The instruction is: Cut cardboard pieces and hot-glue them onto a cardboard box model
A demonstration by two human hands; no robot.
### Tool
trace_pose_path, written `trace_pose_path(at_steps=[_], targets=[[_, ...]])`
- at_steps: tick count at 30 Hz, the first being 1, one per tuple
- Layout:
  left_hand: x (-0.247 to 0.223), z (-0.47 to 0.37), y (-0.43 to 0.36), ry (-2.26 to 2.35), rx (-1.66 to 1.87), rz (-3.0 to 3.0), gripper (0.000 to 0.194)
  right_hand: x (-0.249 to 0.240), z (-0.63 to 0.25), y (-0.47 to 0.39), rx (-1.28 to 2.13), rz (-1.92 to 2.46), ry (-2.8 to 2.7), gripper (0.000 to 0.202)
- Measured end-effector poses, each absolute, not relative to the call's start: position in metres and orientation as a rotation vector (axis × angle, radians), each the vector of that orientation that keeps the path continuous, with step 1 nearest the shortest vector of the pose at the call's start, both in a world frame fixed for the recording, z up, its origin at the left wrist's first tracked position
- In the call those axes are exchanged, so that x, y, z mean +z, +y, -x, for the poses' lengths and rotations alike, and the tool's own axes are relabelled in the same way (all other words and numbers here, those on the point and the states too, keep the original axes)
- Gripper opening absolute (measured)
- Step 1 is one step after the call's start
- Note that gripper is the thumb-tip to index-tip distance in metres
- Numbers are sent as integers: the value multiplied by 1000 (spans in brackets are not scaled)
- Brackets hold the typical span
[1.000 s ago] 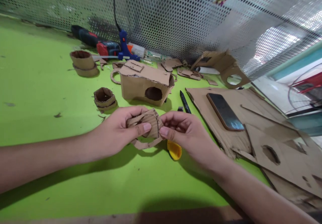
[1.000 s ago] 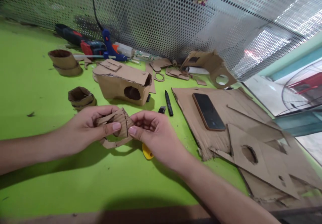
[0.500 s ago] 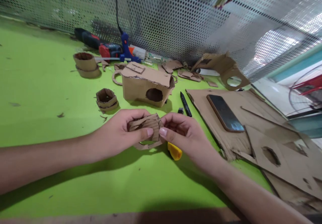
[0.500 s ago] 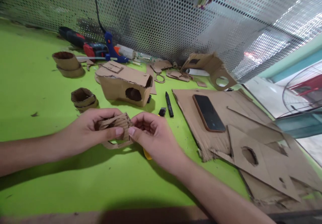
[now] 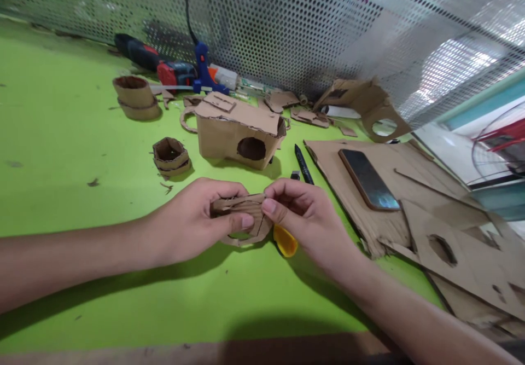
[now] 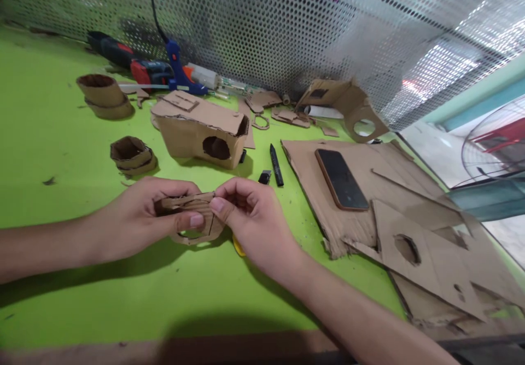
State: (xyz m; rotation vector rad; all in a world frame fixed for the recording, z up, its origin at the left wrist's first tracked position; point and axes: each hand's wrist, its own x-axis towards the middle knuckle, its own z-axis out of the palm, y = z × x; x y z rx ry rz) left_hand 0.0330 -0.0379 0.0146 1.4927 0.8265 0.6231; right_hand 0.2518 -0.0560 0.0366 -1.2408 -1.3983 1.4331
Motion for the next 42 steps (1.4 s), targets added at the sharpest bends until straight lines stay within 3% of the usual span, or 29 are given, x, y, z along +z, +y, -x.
trace_pose_path(at_steps=[17,42], targets=[[16,-30,-25,619,555,-1404,20,38,-250,-58,1619,1152,-1218,37],[14,-32,-26,609,593,-1370,31,37,-250,-55,1639,1160,-1260,41]])
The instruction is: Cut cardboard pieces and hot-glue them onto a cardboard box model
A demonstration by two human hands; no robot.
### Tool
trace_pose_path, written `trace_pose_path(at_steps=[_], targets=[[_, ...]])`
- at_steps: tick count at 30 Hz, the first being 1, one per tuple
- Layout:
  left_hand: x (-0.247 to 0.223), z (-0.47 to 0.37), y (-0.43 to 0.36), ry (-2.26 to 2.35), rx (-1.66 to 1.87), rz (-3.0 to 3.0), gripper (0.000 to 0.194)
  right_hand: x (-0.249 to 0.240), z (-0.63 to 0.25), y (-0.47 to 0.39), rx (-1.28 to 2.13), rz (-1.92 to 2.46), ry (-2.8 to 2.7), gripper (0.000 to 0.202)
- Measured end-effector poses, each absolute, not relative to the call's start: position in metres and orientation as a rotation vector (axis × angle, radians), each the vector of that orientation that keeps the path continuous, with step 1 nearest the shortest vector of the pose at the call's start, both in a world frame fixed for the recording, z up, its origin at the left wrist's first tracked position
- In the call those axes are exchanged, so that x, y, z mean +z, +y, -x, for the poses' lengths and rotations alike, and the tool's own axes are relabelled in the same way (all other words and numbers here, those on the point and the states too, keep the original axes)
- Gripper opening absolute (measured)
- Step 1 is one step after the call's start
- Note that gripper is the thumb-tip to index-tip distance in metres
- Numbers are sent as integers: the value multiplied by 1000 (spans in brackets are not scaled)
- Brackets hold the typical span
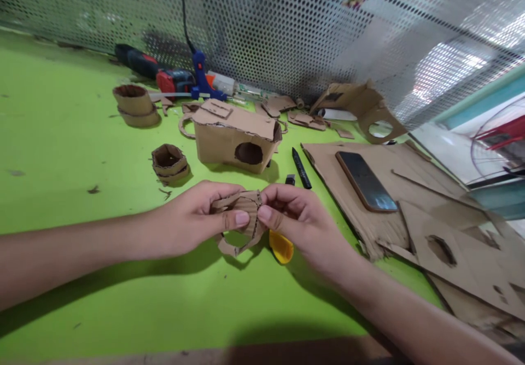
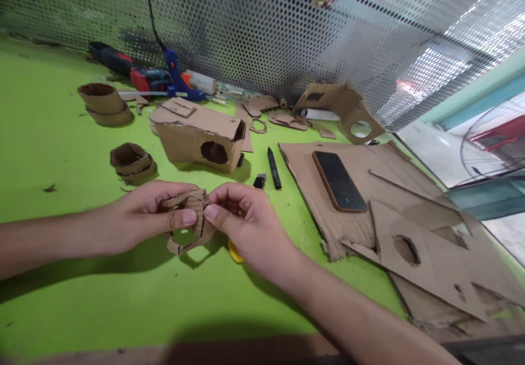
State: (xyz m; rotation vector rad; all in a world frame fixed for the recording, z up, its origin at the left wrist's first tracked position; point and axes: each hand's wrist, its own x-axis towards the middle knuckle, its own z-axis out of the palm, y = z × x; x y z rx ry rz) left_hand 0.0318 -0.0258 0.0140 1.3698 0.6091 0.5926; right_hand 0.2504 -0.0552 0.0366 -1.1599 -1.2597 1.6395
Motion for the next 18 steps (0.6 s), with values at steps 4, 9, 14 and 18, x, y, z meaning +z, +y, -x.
trace_pose_path(at_steps=[4,9,14,18], targets=[[15,-31,-24,594,564,-1420,30,36,-249,-56,1597,1161,-1299,42],[15,-28,-22,582,527,-1419,29,35,-248,-57,1568,1141,-1358,40],[17,-26,-21,577,508,-1418,26,33,-246,-58,1560,1140,-1361,39],[15,-25,-20,543,515,-1416,24,33,-245,-59,1553,1128,-1357,38]])
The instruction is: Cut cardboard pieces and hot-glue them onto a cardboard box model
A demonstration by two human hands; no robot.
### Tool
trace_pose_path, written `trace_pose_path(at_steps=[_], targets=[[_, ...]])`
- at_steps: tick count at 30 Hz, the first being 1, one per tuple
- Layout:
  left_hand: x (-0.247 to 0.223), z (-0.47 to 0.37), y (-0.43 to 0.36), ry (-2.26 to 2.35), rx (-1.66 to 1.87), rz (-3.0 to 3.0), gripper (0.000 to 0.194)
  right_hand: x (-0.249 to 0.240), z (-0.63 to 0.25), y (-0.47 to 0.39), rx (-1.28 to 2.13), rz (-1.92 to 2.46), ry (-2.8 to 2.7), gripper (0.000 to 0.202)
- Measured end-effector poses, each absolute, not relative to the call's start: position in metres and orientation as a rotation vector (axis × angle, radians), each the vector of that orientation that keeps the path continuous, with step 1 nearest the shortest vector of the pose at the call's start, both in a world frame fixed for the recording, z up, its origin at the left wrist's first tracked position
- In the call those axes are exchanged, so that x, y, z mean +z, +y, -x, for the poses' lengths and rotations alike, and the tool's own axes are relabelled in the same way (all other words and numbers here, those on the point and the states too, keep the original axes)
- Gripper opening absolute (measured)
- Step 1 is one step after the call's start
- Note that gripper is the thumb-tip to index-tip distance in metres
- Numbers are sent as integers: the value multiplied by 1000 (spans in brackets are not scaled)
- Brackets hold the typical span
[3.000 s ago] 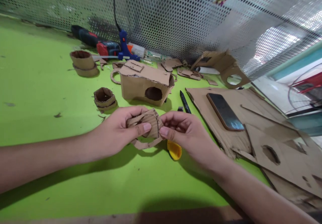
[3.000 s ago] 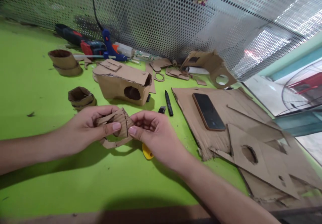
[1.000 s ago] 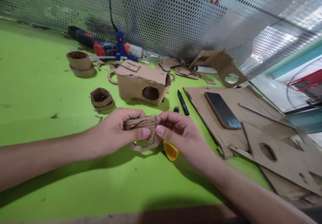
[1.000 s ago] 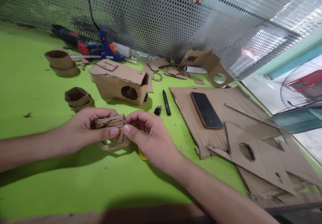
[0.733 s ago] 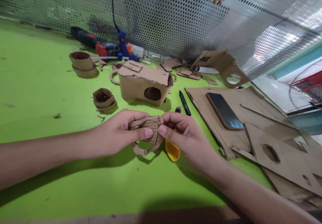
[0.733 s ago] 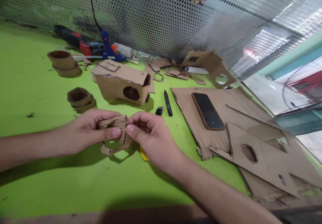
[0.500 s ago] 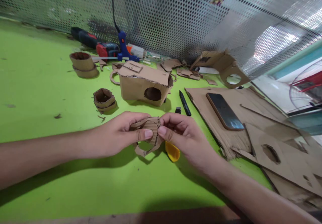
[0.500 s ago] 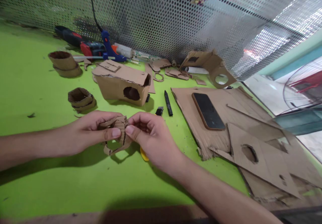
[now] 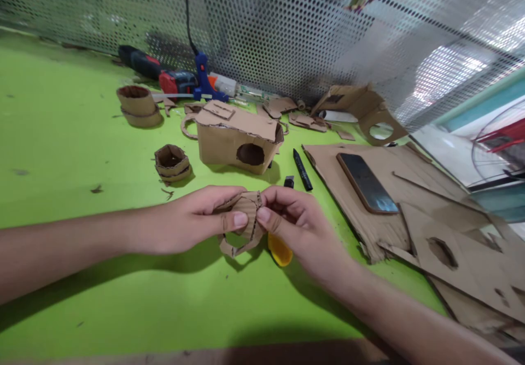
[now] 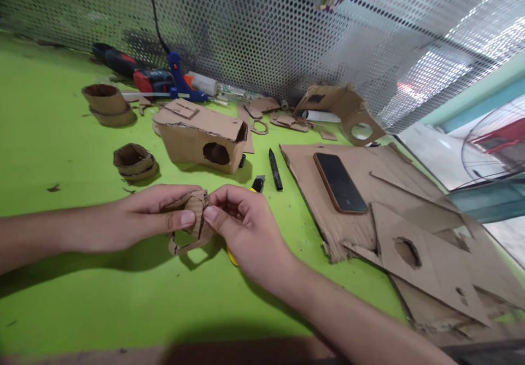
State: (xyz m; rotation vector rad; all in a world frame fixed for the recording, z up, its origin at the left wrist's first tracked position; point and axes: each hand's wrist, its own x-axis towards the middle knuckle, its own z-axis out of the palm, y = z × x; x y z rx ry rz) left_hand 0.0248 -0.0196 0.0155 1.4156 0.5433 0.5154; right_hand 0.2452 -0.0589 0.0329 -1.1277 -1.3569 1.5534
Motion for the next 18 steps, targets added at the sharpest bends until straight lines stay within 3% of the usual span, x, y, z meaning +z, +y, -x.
trace_pose_path(at_steps=[12,18], targets=[[10,-28,-25,578,596,-1431,30,32,-242,-60,1510,1169,-1347,38],[7,-29,-31,653,642,-1515,26,34,-239,-62,1419,1197,-1427,18]])
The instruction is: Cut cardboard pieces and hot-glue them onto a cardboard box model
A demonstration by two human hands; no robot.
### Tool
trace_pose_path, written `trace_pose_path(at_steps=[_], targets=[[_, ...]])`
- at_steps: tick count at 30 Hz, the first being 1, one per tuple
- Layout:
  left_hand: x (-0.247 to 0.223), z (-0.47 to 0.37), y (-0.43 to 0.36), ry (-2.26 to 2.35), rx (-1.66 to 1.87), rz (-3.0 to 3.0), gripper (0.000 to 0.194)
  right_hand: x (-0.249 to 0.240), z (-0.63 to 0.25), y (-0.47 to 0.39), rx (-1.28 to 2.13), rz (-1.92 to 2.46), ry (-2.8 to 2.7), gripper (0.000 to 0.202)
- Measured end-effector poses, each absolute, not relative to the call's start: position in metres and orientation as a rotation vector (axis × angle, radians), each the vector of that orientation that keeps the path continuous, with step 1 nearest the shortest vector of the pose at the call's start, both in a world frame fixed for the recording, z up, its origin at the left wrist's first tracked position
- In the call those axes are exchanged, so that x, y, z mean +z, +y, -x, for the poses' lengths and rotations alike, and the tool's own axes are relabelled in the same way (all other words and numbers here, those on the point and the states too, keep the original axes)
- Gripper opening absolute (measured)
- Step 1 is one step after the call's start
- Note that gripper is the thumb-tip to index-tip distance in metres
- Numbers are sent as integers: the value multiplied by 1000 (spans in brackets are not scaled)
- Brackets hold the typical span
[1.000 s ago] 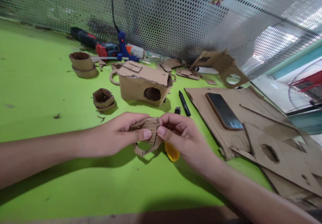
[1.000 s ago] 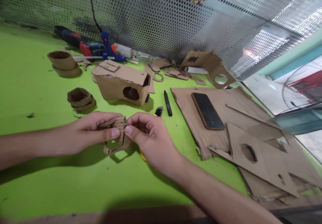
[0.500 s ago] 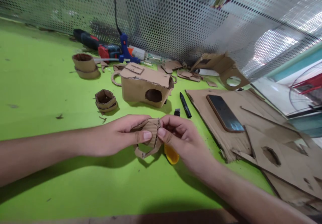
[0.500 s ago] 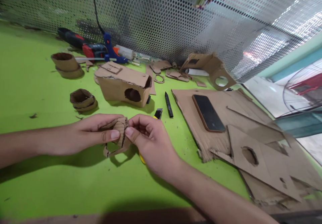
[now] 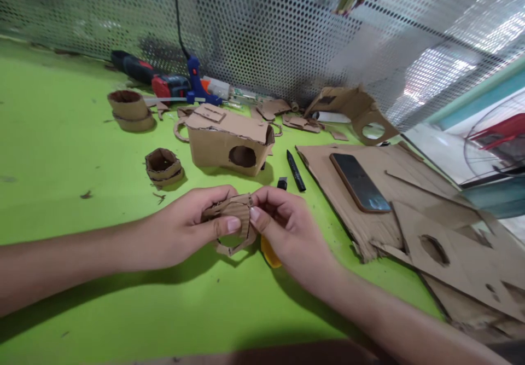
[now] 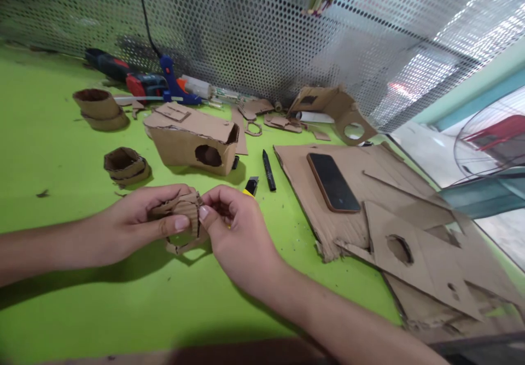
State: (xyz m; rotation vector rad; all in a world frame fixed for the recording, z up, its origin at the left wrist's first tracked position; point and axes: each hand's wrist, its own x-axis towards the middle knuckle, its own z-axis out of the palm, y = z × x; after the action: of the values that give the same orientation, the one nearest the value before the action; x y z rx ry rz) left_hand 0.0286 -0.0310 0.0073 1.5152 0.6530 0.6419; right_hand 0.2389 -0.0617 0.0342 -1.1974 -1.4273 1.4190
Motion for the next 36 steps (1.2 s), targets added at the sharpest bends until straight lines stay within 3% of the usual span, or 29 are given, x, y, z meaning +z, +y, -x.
trace_pose_path(at_steps=[9,36], targets=[[9,-29,-32,639,617,-1490,17,30,-238,-65,1296,1223,-1514,10],[2,-25,-28,682,576,-1421,26,30,-238,-66,1348,1231,-1438,10]])
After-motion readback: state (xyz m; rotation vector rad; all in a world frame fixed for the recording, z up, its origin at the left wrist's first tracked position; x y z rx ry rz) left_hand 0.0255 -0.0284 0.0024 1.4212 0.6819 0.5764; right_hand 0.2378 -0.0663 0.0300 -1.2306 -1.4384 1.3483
